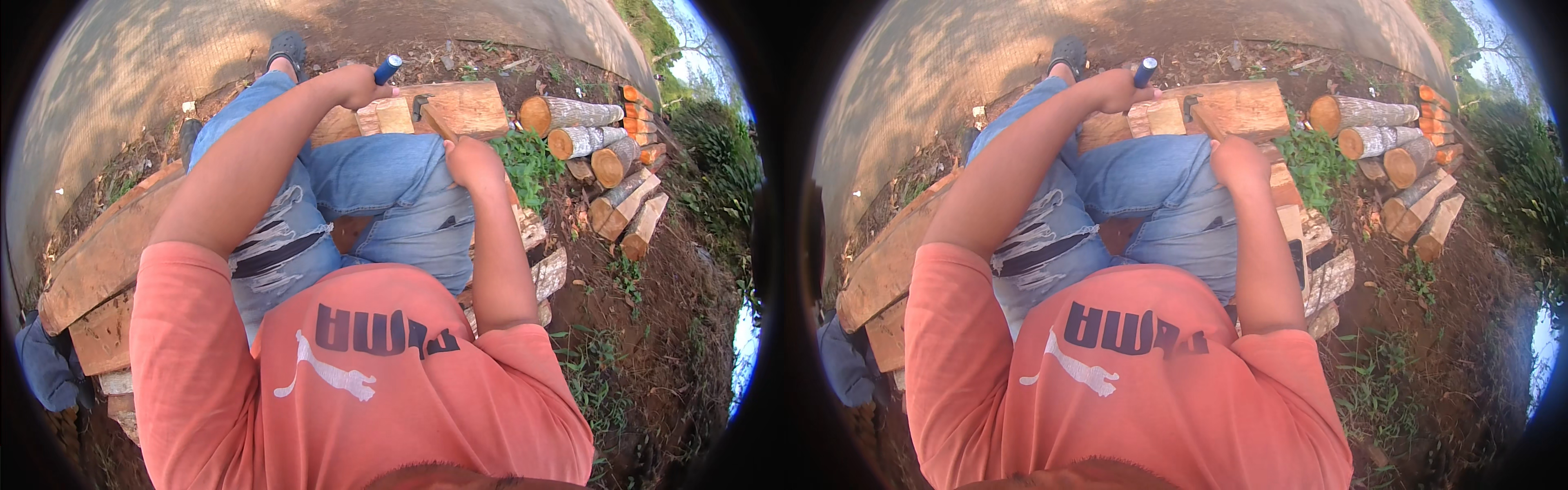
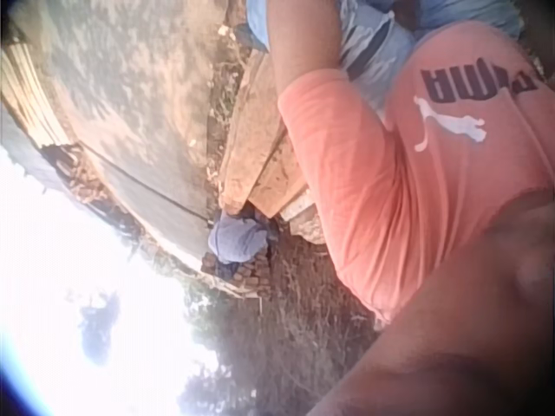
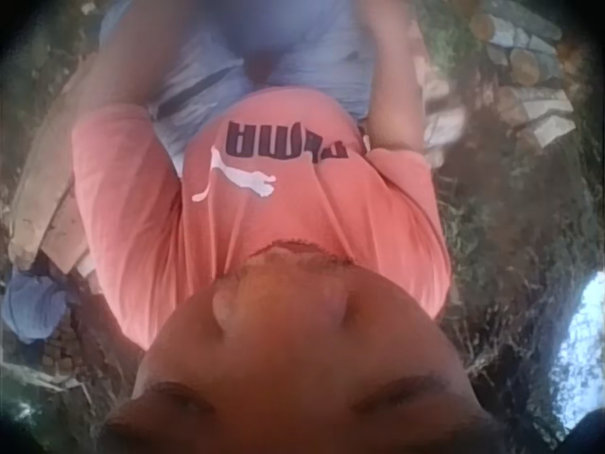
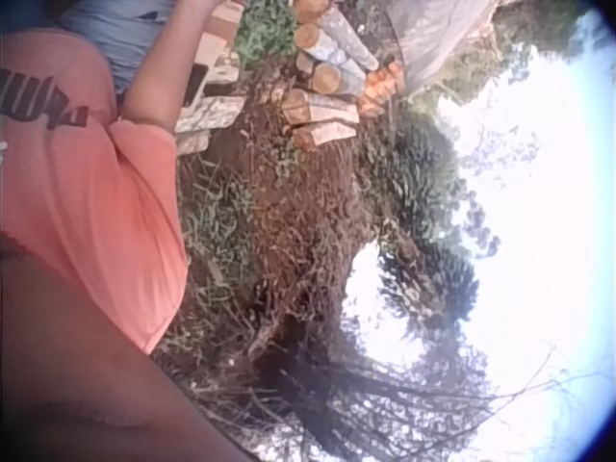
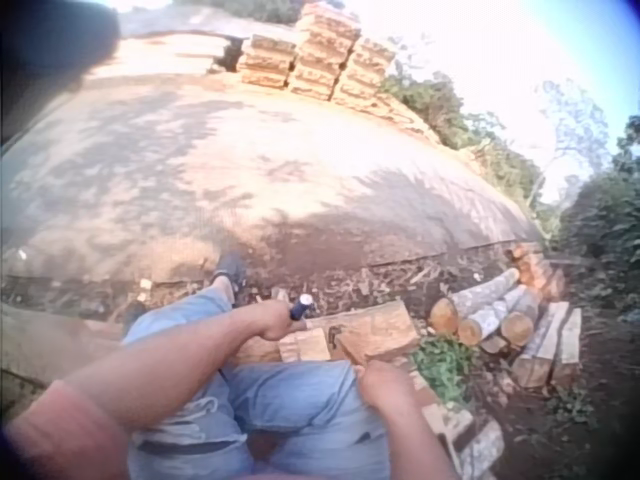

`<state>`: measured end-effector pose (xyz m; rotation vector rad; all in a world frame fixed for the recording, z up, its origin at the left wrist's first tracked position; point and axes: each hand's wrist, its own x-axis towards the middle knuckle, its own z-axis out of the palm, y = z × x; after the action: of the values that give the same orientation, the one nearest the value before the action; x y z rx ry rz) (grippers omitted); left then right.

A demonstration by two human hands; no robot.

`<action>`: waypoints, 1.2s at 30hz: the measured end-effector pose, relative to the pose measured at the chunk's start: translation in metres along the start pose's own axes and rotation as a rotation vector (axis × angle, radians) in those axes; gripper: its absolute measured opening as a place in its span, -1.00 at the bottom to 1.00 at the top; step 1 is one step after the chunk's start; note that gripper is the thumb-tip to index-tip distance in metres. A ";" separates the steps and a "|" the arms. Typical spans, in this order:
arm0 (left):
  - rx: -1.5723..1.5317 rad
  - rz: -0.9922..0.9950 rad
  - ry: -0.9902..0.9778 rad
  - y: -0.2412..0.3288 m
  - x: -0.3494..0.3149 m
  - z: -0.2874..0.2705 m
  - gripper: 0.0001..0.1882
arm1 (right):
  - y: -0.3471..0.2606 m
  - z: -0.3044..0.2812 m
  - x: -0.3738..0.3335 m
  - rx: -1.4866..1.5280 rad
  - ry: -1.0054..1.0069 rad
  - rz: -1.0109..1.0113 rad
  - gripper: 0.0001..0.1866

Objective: The person sits on a log and uses a hammer and a metal wedge to split small pieces of wood. They repeatedly position the wedge on the wood and strike it with the hammer to separate the pieces.

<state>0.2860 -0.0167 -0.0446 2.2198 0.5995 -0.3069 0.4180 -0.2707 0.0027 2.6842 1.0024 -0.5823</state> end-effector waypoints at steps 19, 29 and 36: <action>0.173 0.049 -0.038 -0.006 0.003 -0.006 -0.45 | -0.005 0.000 -0.011 -0.012 0.091 -0.041 -0.43; 0.135 0.063 -0.006 -0.015 0.006 -0.007 -0.37 | -0.004 0.002 -0.012 0.011 0.117 -0.038 -0.44; 0.108 0.048 0.084 -0.004 -0.005 -0.023 -0.40 | -0.007 0.001 -0.013 0.009 0.108 -0.018 -0.45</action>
<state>0.2799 0.0011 -0.0304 2.3570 0.5858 -0.2267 0.4044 -0.2737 0.0065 2.7427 1.0551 -0.4508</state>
